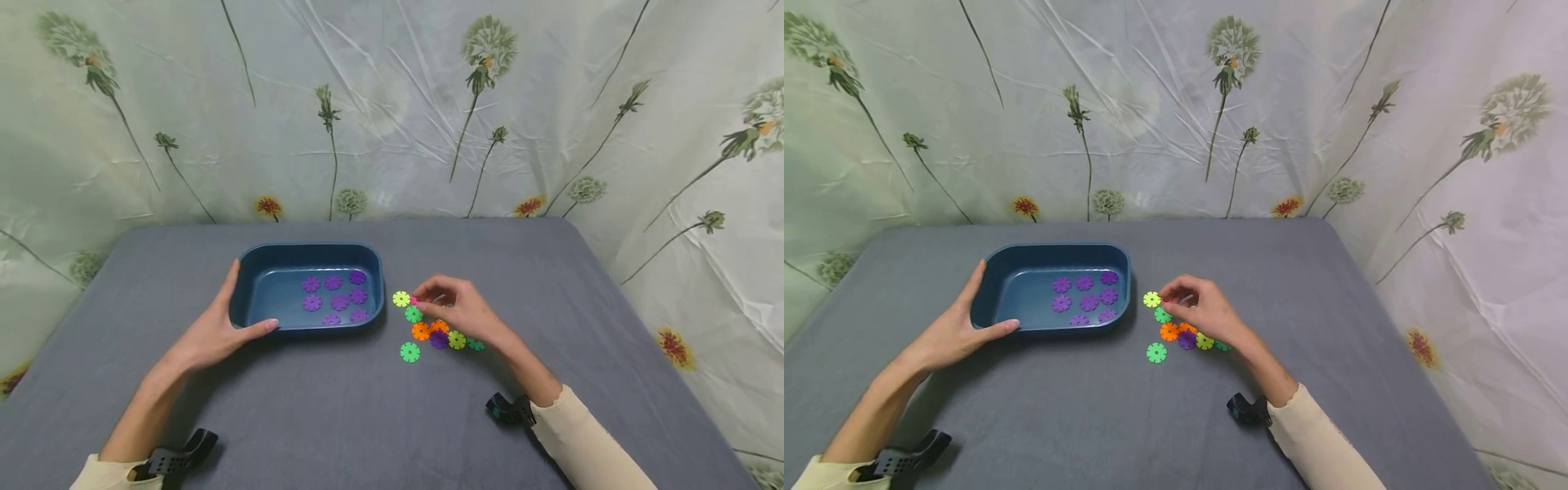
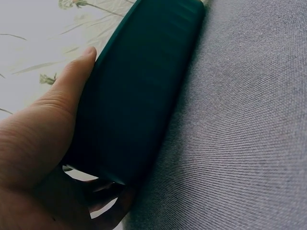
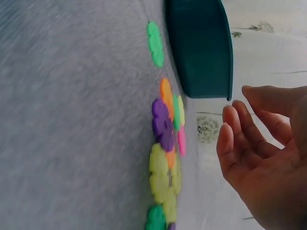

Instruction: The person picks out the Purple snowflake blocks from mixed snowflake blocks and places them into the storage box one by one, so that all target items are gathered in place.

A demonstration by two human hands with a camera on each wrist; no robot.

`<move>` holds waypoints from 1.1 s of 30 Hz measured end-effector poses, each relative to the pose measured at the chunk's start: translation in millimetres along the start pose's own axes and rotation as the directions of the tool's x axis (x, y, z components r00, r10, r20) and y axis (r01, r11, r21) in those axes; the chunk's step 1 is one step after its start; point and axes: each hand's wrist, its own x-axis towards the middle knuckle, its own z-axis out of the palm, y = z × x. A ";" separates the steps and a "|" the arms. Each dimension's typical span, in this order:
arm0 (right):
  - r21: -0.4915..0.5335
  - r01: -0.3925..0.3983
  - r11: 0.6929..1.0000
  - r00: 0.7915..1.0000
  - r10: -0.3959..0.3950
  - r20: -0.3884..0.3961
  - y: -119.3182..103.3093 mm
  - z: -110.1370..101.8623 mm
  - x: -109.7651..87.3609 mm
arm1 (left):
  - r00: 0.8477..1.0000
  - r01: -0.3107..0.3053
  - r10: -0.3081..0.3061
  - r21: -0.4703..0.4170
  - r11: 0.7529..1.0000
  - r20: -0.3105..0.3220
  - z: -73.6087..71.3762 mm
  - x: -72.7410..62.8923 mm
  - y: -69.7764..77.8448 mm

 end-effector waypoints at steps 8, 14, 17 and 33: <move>-0.010 -0.023 1.000 0.999 0.023 0.036 6.8 -9.7 -10.6 | 1.000 0.008 -0.008 -0.002 1.000 0.007 0.5 1.9 1.4; -0.006 -0.027 1.000 0.998 0.028 0.065 9.7 -17.1 -14.3 | 1.000 0.025 -0.024 -0.021 0.999 0.019 0.4 0.5 1.8; -0.024 -0.041 0.999 0.996 0.042 0.075 11.3 -19.2 -16.2 | 0.999 0.031 -0.031 -0.031 0.999 0.018 0.4 0.1 1.8; -0.117 -0.035 0.992 0.980 0.057 0.188 16.0 -18.7 -27.4 | 0.999 0.036 -0.036 -0.034 0.999 0.010 0.9 1.1 -0.3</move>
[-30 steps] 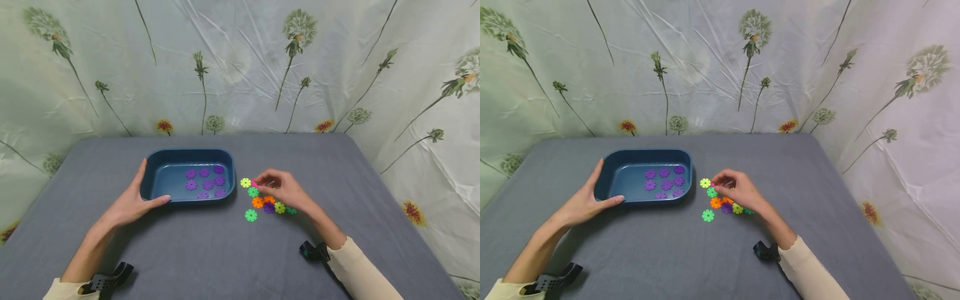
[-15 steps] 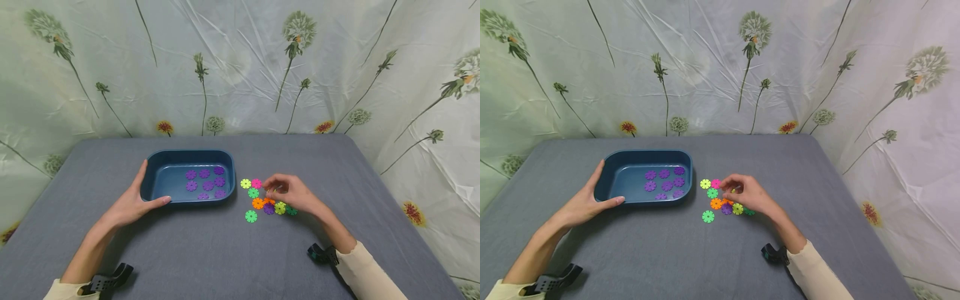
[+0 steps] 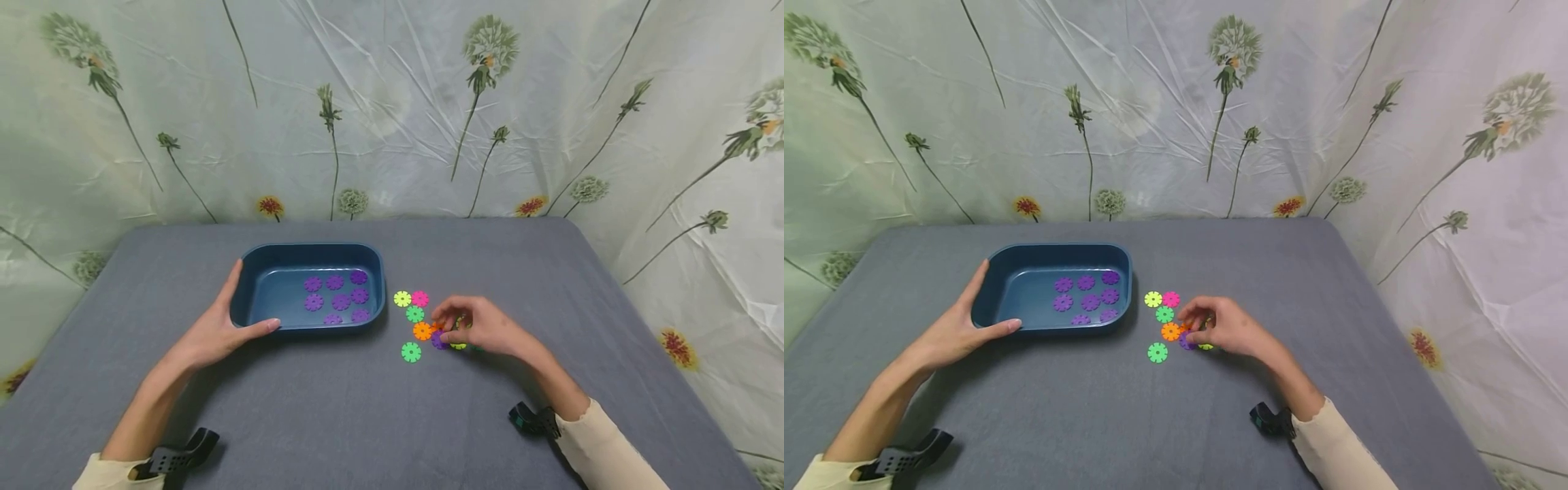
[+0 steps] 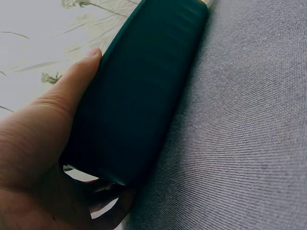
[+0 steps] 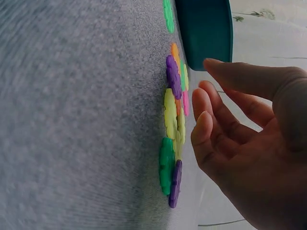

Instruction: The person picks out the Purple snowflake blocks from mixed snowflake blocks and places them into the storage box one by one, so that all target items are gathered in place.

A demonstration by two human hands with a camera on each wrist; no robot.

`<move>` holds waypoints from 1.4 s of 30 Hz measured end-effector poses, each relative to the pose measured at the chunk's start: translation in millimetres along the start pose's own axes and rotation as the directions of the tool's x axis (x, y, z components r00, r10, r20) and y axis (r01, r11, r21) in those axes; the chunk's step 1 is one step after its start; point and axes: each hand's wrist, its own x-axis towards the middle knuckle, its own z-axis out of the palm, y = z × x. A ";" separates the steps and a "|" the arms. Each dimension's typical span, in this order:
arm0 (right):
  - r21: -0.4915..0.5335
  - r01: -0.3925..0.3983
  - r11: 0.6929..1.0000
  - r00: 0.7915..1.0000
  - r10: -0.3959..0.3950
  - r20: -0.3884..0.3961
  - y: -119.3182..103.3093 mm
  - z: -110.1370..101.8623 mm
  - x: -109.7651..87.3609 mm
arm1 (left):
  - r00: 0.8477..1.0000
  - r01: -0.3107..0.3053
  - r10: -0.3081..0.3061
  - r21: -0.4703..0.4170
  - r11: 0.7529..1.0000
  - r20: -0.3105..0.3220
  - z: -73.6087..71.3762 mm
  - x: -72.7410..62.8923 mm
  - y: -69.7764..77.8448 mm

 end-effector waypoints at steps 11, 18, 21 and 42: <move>-0.061 -0.025 0.998 0.996 0.030 0.089 2.8 2.8 -5.3 | 1.000 0.008 -0.008 -0.017 1.000 0.001 2.0 -2.1 2.2; -0.094 -0.046 0.995 0.996 0.054 0.078 3.3 6.1 -4.2 | 1.000 0.006 -0.006 -0.014 1.000 -0.008 1.8 -1.2 2.3; -0.091 -0.049 0.995 0.996 0.056 0.070 3.6 6.5 -3.7 | 1.000 0.003 -0.003 -0.012 1.000 -0.011 1.6 -0.6 2.1; -0.093 -0.044 0.995 0.995 0.052 0.087 1.3 6.0 -0.3 | 1.000 0.001 -0.001 -0.004 1.000 -0.004 0.8 -0.8 1.5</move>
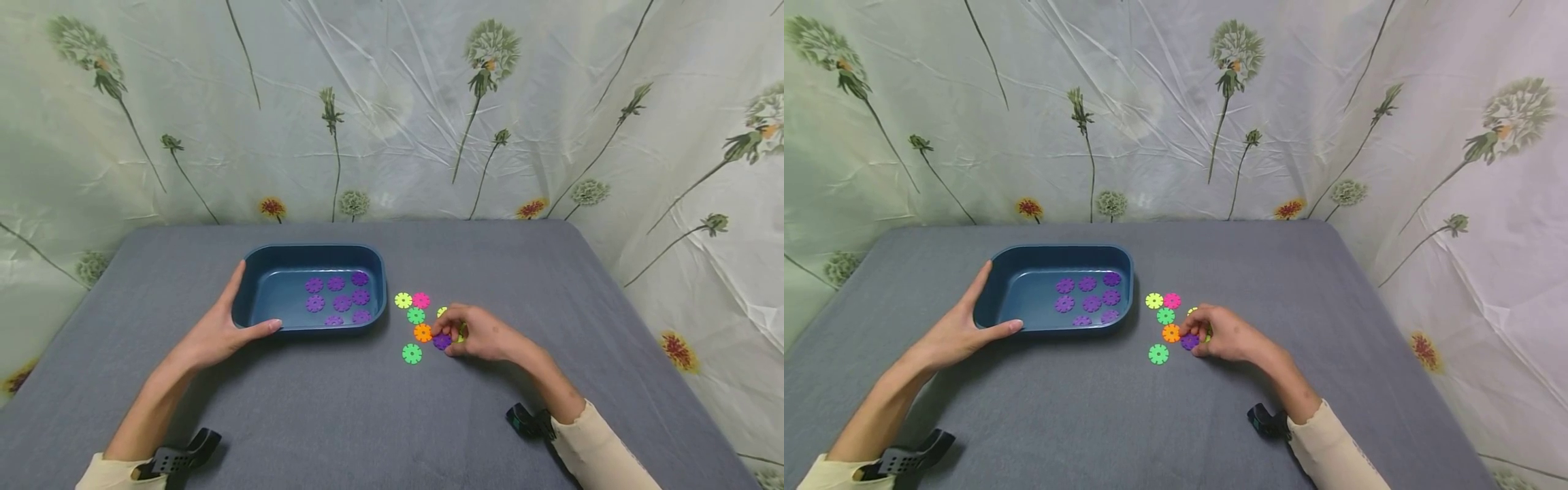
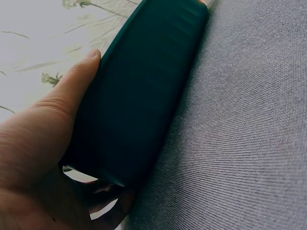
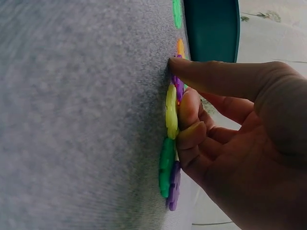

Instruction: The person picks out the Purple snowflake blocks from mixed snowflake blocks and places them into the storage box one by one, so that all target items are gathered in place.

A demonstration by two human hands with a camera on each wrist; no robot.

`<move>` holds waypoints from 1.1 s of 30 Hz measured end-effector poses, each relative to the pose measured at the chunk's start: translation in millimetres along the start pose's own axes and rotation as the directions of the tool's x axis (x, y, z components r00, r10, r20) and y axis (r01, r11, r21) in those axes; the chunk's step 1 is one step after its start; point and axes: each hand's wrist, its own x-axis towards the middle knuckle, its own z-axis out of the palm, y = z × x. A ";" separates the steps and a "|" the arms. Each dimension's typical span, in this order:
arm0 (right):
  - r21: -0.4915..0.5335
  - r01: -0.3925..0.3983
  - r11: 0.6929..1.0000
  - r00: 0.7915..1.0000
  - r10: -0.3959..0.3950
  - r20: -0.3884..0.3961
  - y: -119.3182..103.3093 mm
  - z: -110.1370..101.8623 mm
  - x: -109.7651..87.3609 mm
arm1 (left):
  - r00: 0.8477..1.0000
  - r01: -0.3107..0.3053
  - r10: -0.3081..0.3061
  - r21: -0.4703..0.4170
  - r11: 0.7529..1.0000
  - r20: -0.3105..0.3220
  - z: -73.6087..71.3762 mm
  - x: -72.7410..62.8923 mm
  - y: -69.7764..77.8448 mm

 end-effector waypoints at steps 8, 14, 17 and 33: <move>-0.005 -0.022 1.000 1.000 0.022 -0.008 0.3 -0.5 1.5 | 1.000 -0.015 0.015 -0.008 1.000 -0.006 0.3 -0.4 1.0; -0.014 -0.036 0.999 0.999 0.036 -0.022 1.6 -0.3 1.8 | 1.000 -0.011 0.011 -0.008 1.000 -0.010 0.6 -0.5 2.1; -0.007 -0.033 0.999 0.999 0.033 -0.017 1.5 -1.3 2.8 | 1.000 -0.004 0.004 -0.008 1.000 -0.014 0.8 -0.4 2.5; 0.019 -0.004 1.000 1.000 0.005 -0.027 1.5 0.1 2.0 | 1.000 -0.011 0.011 -0.013 1.000 -0.016 1.1 -0.2 0.5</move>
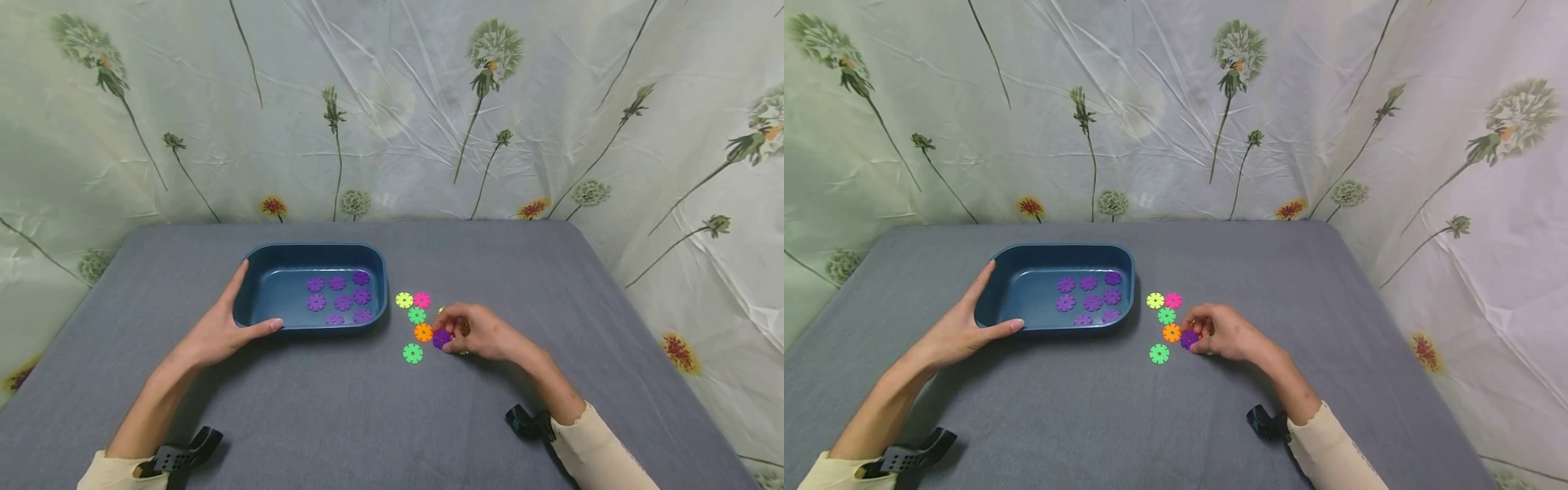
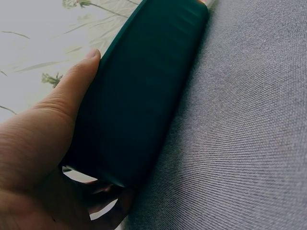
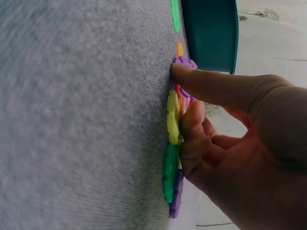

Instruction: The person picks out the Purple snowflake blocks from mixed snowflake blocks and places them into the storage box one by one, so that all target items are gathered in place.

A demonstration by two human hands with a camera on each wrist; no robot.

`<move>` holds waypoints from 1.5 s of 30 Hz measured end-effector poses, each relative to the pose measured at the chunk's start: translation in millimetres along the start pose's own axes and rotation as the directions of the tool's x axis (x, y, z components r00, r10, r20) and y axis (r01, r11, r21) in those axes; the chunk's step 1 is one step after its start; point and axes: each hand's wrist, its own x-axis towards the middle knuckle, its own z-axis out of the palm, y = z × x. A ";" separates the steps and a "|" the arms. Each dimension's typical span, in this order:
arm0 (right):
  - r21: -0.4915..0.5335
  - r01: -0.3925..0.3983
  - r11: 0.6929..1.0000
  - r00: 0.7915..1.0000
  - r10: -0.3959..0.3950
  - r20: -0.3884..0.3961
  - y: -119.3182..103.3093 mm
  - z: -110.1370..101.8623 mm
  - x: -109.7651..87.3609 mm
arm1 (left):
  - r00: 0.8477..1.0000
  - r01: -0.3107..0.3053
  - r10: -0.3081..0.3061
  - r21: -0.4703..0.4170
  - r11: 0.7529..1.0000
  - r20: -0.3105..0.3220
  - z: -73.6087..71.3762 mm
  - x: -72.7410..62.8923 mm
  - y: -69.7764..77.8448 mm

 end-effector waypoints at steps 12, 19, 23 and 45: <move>-0.014 0.027 1.000 0.998 -0.028 -0.050 -6.7 -1.6 5.8 | 1.000 -0.007 0.007 0.001 1.000 0.001 0.6 -0.8 1.2; 0.036 0.024 0.999 0.994 -0.020 -0.112 -12.6 -1.6 12.3 | 1.000 -0.011 0.011 -0.006 1.000 -0.006 1.2 0.1 2.1; 0.061 0.036 0.997 0.989 -0.027 -0.143 -16.9 -1.0 15.7 | 1.000 -0.017 0.017 -0.008 1.000 -0.005 1.3 0.4 1.6; 0.246 0.109 0.963 0.976 -0.057 -0.211 -44.2 11.1 42.0 | 1.000 0.002 -0.002 0.019 1.000 -0.001 -0.7 -0.7 1.8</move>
